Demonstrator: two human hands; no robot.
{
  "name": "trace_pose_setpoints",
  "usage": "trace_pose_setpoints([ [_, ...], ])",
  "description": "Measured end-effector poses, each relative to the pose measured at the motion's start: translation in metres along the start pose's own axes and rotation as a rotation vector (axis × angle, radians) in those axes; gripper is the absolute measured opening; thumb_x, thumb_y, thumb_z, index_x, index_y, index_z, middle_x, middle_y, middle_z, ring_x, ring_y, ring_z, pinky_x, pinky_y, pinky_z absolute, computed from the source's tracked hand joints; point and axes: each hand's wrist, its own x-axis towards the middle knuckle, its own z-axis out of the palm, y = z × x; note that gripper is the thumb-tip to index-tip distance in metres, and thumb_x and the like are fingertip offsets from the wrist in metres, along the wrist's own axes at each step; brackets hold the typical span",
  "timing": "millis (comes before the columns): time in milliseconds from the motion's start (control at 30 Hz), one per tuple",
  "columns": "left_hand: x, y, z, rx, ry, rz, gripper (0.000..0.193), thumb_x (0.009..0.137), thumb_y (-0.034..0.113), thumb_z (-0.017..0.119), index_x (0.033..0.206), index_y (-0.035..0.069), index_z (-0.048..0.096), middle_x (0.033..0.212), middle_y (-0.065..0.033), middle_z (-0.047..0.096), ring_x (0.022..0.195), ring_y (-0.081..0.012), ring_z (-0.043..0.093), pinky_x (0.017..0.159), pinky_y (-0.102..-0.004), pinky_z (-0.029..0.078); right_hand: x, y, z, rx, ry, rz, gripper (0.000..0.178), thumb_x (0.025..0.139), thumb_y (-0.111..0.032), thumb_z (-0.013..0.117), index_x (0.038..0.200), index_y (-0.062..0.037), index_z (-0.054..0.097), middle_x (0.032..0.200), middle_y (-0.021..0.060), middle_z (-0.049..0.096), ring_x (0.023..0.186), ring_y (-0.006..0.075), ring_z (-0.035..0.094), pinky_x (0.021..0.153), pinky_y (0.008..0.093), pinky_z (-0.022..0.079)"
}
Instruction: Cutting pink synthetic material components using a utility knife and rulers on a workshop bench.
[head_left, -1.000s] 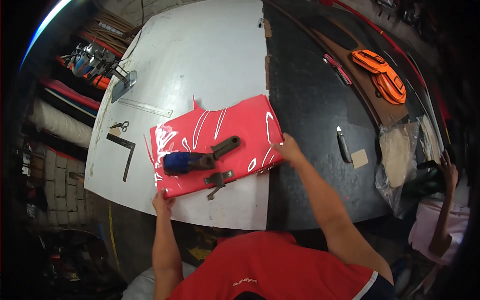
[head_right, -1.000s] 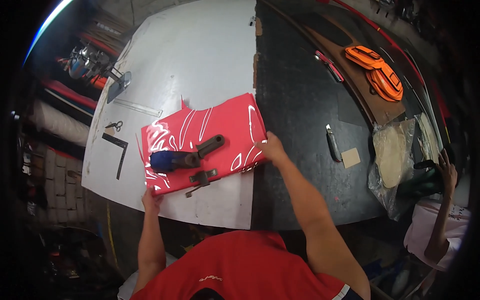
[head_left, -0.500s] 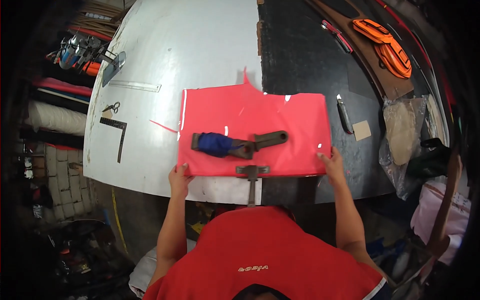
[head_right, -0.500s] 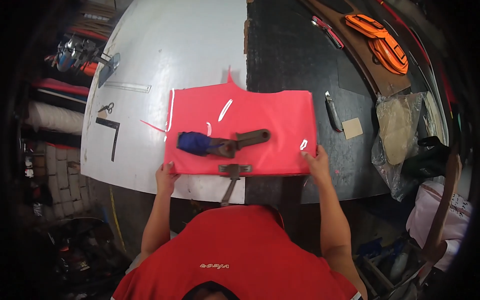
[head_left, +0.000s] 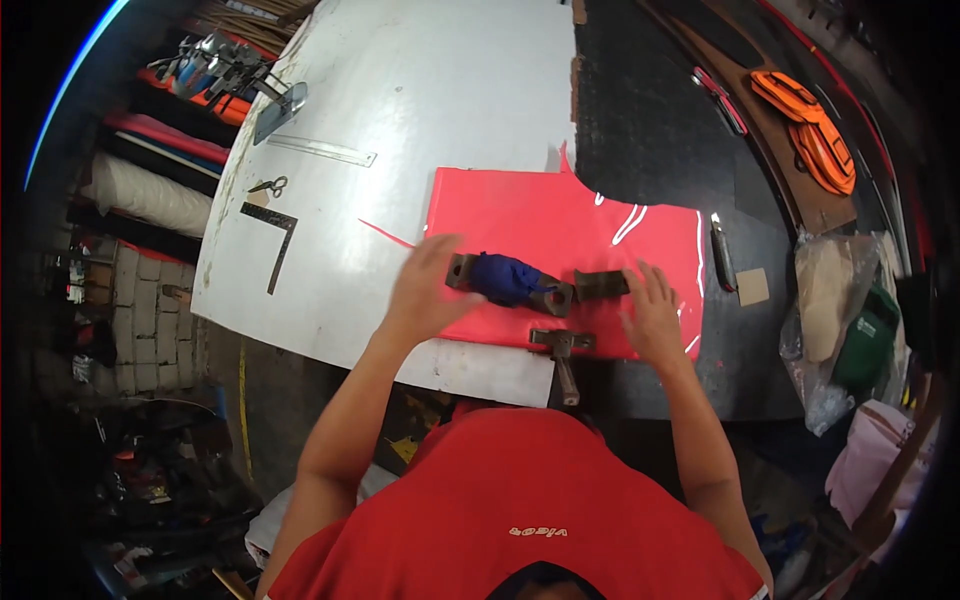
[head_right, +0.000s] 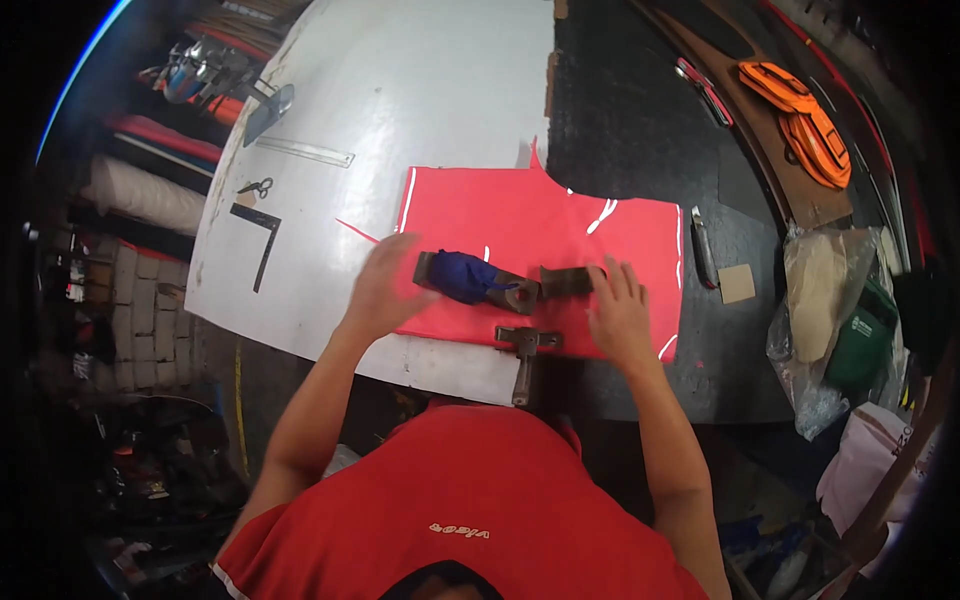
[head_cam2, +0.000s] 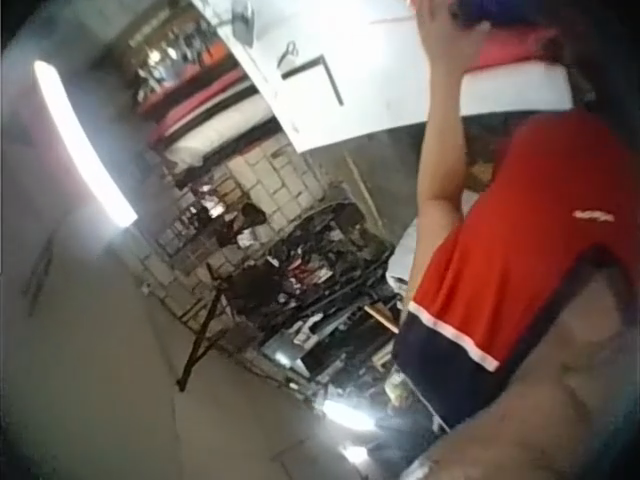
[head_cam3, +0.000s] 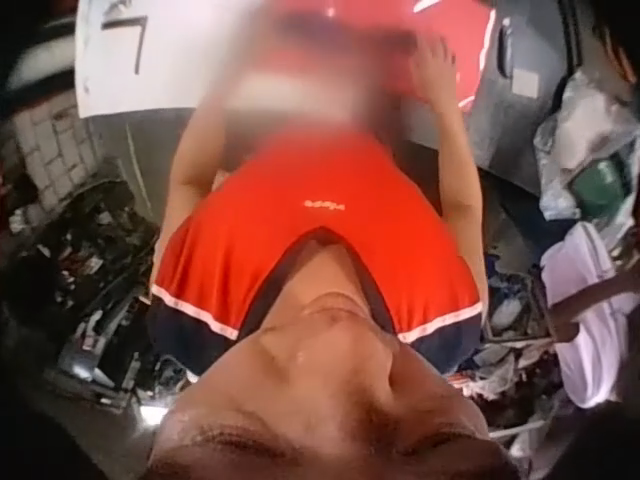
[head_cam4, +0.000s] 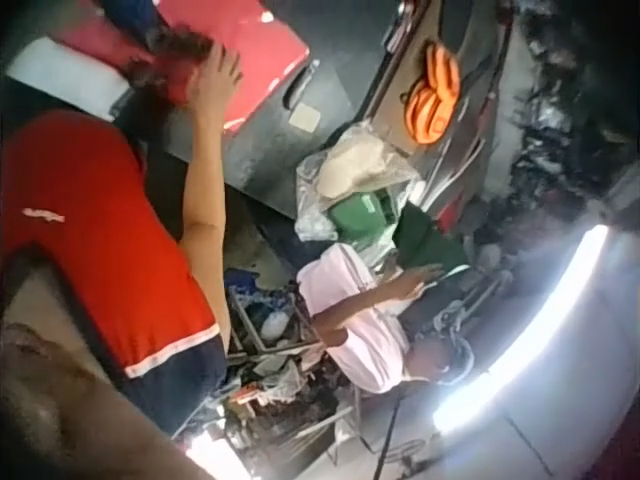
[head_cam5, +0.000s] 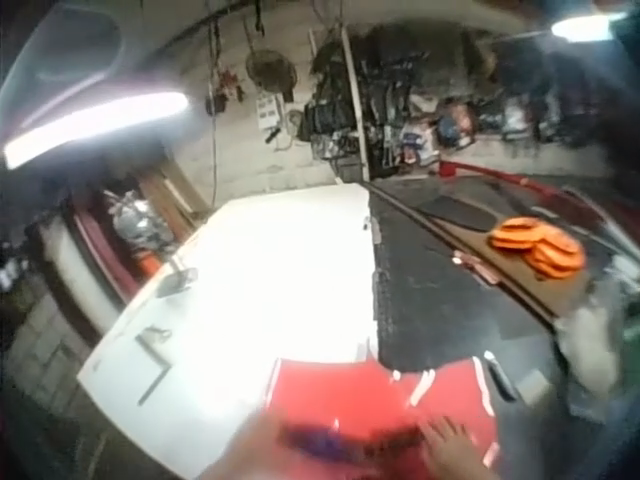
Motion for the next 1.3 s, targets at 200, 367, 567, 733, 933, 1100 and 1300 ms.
trace_pose_setpoints([
  [200, 0.076, 0.004, 0.030, 0.090, -0.790, 0.141, 0.074, 0.060, 0.035, 0.080, 0.125, 0.007, 0.063, 0.112, -0.0192, 0.067, 0.106, -0.0366, 0.063, 0.090, -0.0424, 0.051, 0.009, 0.000, 0.054, 0.080, -0.077, -0.023, 0.075, 0.073, -0.016, 0.078, 0.140, -0.0081, 0.048, 0.138, 0.0146, 0.050, 0.131, 0.0345, 0.045, 0.104, 0.0515, 0.035],
  [367, 0.073, 0.022, 0.027, 0.113, -0.754, -0.100, 0.067, 0.058, 0.031, 0.080, 0.119, 0.007, 0.065, 0.108, -0.0195, 0.068, 0.100, -0.0360, 0.065, 0.088, -0.0417, 0.052, 0.005, 0.002, 0.060, 0.099, 0.017, -0.002, 0.068, 0.071, -0.018, 0.079, 0.132, -0.0075, 0.052, 0.132, 0.0134, 0.053, 0.126, 0.0331, 0.049, 0.102, 0.0497, 0.035],
  [567, 0.070, 0.006, 0.009, -0.392, -0.026, -0.684, 0.062, 0.063, 0.031, 0.081, 0.112, -0.003, 0.063, 0.100, -0.0196, 0.069, 0.091, -0.0293, 0.069, 0.080, -0.0375, 0.055, 0.011, 0.001, 0.055, 0.165, 0.049, -0.019, 0.067, 0.070, -0.017, 0.078, 0.131, -0.0083, 0.053, 0.130, 0.0139, 0.054, 0.125, 0.0330, 0.050, 0.103, 0.0500, 0.034],
  [733, 0.085, -0.003, 0.007, -0.472, 0.262, -0.813, 0.066, 0.067, 0.030, 0.080, 0.119, -0.005, 0.057, 0.100, -0.0176, 0.067, 0.090, -0.0247, 0.067, 0.077, -0.0343, 0.055, 0.007, 0.005, 0.056, 0.159, 0.048, -0.008, 0.067, 0.070, -0.017, 0.078, 0.131, -0.0077, 0.054, 0.128, 0.0142, 0.054, 0.125, 0.0331, 0.050, 0.102, 0.0493, 0.035],
  [933, 0.076, -0.050, 0.037, -0.288, 0.181, -0.785, 0.074, 0.069, 0.043, 0.077, 0.123, -0.003, 0.056, 0.108, -0.0201, 0.067, 0.096, -0.0289, 0.067, 0.084, -0.0358, 0.053, 0.007, 0.003, 0.058, 0.134, 0.050, -0.041, 0.063, 0.070, -0.018, 0.078, 0.128, -0.0063, 0.055, 0.127, 0.0150, 0.055, 0.122, 0.0334, 0.051, 0.101, 0.0488, 0.037],
  [1100, 0.068, -0.079, 0.034, -0.525, 0.078, -0.681, 0.075, 0.089, 0.057, 0.064, 0.131, -0.004, 0.054, 0.111, -0.0167, 0.066, 0.100, -0.0230, 0.064, 0.086, -0.0321, 0.050, 0.044, -0.018, 0.019, -0.069, -0.312, 0.036, 0.049, 0.071, -0.026, 0.078, 0.111, -0.0041, 0.061, 0.116, 0.0174, 0.061, 0.108, 0.0336, 0.060, 0.089, 0.0456, 0.047],
  [1300, 0.027, -0.165, 0.012, -0.438, 0.139, -0.693, 0.079, 0.087, 0.060, 0.062, 0.133, -0.004, 0.052, 0.115, -0.0256, 0.066, 0.108, -0.0352, 0.065, 0.092, -0.0392, 0.050, 0.090, -0.083, 0.005, -0.013, -0.454, 0.166, 0.044, 0.070, -0.038, 0.080, 0.085, -0.0001, 0.063, 0.079, 0.0164, 0.067, 0.072, 0.0344, 0.066, 0.067, 0.0458, 0.052],
])
